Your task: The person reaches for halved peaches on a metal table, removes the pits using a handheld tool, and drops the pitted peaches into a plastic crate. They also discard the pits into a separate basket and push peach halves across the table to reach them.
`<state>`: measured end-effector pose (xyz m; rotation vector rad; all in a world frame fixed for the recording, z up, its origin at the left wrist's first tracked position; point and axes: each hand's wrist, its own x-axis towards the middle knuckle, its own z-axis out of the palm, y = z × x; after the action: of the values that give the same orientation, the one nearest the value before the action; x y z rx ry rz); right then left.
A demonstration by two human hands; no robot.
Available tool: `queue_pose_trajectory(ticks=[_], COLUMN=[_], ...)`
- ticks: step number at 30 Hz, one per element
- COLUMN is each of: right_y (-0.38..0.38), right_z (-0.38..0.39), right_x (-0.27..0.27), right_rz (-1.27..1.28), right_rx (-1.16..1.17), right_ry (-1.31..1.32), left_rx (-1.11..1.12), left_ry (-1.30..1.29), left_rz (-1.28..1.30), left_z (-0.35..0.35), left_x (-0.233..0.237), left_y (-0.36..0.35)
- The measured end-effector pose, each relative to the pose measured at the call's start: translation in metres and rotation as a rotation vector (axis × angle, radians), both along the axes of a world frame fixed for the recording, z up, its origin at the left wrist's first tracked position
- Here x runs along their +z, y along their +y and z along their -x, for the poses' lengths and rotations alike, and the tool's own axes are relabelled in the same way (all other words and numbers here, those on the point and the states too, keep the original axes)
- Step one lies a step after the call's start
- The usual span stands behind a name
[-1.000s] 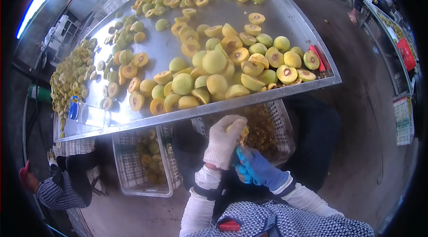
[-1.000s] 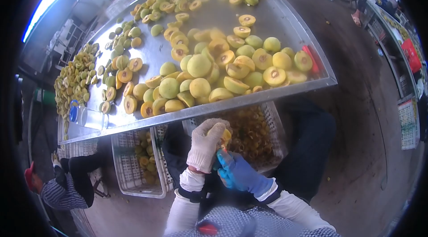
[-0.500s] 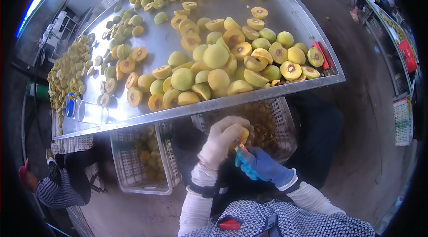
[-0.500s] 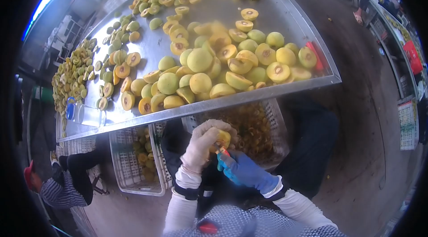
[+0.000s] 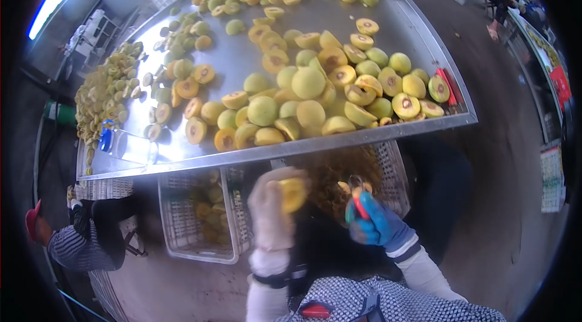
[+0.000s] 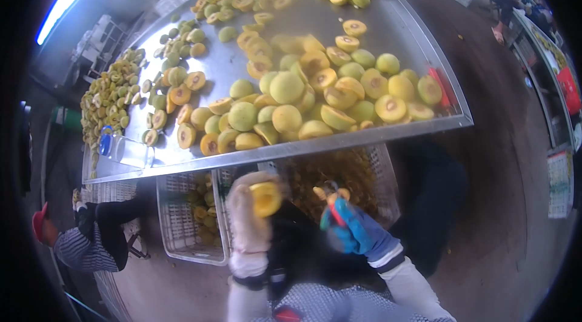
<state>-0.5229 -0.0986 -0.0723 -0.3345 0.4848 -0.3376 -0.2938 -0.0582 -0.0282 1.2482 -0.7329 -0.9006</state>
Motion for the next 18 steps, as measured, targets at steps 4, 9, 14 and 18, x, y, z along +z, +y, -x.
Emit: queue_pose_trajectory(ticks=[4, 9, 14, 18], right_y=[-0.005, 0.007, 0.019, 0.010], right_z=[-0.009, -0.028, -0.029, -0.026], right_x=[-0.015, -0.013, -0.033, 0.007], right_rz=[-0.041, 0.259, 0.430, 0.376], right_rx=[-0.117, -0.002, -0.150, -0.088], right_ry=[0.237, 0.514, 0.452, 0.370], left_rx=[0.305, 0.086, -0.366, -0.071], left_ry=[-1.102, -1.319, -1.413, -1.098], left_rz=[-0.320, -0.197, -0.279, -0.141], left_z=[-0.092, -0.100, -0.108, -0.119], left_x=[0.043, 0.078, 0.061, 0.034], left_y=[0.020, -0.072, -0.133, -0.120])
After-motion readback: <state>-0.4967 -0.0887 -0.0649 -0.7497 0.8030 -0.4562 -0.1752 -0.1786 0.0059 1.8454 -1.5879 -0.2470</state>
